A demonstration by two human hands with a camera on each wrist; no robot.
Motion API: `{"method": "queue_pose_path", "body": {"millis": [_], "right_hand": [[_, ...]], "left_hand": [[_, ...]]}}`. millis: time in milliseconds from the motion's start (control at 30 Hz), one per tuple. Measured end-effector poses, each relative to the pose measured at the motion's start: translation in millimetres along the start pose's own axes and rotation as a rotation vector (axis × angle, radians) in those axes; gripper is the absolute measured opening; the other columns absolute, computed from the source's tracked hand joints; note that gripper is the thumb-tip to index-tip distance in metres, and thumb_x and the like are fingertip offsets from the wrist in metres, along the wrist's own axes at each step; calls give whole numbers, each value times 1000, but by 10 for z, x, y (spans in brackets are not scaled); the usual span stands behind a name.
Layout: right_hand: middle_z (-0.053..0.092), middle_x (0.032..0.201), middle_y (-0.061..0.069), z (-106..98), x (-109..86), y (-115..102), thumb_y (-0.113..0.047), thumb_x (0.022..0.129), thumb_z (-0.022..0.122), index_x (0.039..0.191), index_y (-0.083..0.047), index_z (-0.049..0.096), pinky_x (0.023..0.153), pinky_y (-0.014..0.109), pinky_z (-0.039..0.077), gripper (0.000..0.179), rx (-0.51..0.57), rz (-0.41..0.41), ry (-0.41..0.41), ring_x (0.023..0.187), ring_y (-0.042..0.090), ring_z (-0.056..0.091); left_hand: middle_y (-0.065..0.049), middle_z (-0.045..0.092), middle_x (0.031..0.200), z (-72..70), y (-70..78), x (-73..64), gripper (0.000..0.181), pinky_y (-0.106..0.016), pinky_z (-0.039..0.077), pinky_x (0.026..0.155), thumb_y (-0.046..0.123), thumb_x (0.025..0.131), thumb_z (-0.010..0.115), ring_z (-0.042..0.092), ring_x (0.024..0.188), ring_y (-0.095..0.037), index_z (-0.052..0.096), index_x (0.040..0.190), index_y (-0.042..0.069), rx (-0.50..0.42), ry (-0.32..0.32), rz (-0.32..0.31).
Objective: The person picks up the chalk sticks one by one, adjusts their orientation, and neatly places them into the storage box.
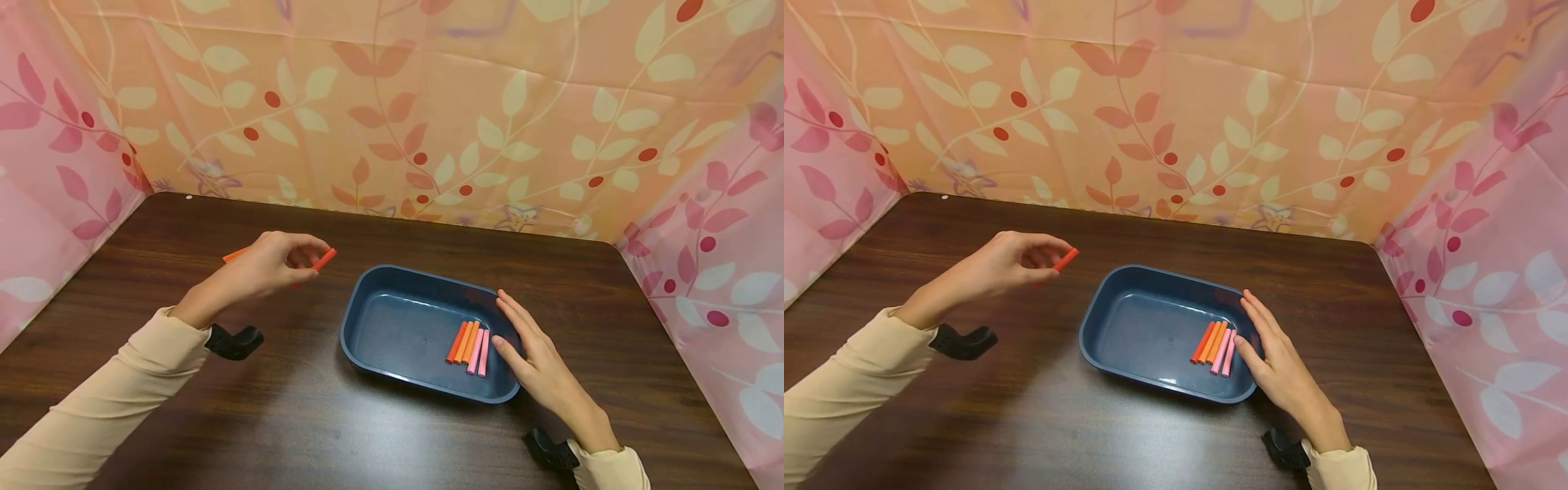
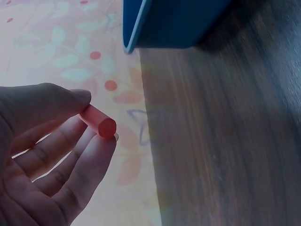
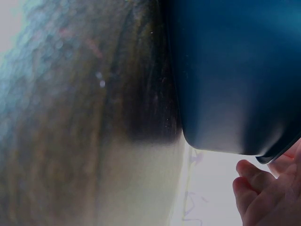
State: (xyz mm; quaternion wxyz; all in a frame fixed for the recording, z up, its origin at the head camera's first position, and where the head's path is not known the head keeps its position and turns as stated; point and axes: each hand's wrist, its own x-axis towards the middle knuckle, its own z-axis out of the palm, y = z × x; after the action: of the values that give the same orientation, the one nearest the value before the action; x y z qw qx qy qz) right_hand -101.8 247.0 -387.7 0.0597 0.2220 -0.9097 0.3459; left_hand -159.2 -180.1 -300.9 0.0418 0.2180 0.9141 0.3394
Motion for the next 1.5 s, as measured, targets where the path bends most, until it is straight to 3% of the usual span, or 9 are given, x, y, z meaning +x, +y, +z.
{"method": "queue_pose_path", "body": {"millis": [233, 467, 667, 833, 1000, 1267, 1500], "right_hand": [[29, 163, 6, 6, -2, 8, -9, 95, 62, 154, -10, 34, 108, 0, 14, 66, 0, -12, 8, 149, 19, 29], [29, 163, 6, 6, -2, 6, -10, 95, 62, 154, -11, 34, 108, 0, 14, 66, -1, -9, 7, 149, 22, 29], [29, 163, 5, 8, -2, 10, -11, 95, 62, 154, -11, 34, 109, 0, 14, 65, 0, -18, 11, 149, 7, 26], [28, 163, 4, 7, -1, 11, -11, 96, 62, 154, -11, 34, 108, 0, 14, 65, -2, -16, 10, 148, 3, 25], [29, 163, 5, 4, 2, 10, -12, 96, 62, 154, -11, 34, 108, 0, 13, 65, -5, -13, 11, 149, 8, 26], [28, 163, 4, 2, 5, 5, -12, 96, 62, 155, -12, 34, 108, 1, 14, 65, -7, -3, 5, 149, 26, 30], [28, 163, 4, 2, 9, 0, -12, 96, 61, 155, -12, 33, 108, 1, 14, 65, -4, 1, 2, 148, 31, 30]], "left_hand": [[-5, 70, 88, 66, 77, 74, 35, -24, 48, 58, 1, 86, 70, 62, 68, -12, 67, 120, 5, -25, -15, -18], [-6, 69, 88, 146, 160, 144, 37, -25, 51, 60, 0, 85, 71, 63, 68, -12, 67, 121, 6, -56, -26, -11], [-8, 71, 88, 217, 198, 194, 37, -26, 53, 62, -1, 85, 71, 67, 72, -13, 66, 121, 3, -72, -40, 18], [-8, 72, 89, 267, 231, 219, 37, -26, 54, 64, 1, 86, 72, 69, 73, -14, 66, 122, 3, -92, -57, 26], [-8, 72, 90, 314, 284, 256, 38, -26, 55, 66, 1, 85, 72, 71, 76, -15, 66, 123, 3, -103, -66, 37], [-9, 72, 94, 417, 375, 347, 40, -26, 56, 67, 1, 85, 73, 71, 76, -13, 65, 125, 3, -130, -99, 32], [-11, 72, 96, 514, 476, 412, 42, -26, 57, 66, 2, 85, 73, 70, 71, -15, 64, 126, 2, -159, -112, 23]]}}
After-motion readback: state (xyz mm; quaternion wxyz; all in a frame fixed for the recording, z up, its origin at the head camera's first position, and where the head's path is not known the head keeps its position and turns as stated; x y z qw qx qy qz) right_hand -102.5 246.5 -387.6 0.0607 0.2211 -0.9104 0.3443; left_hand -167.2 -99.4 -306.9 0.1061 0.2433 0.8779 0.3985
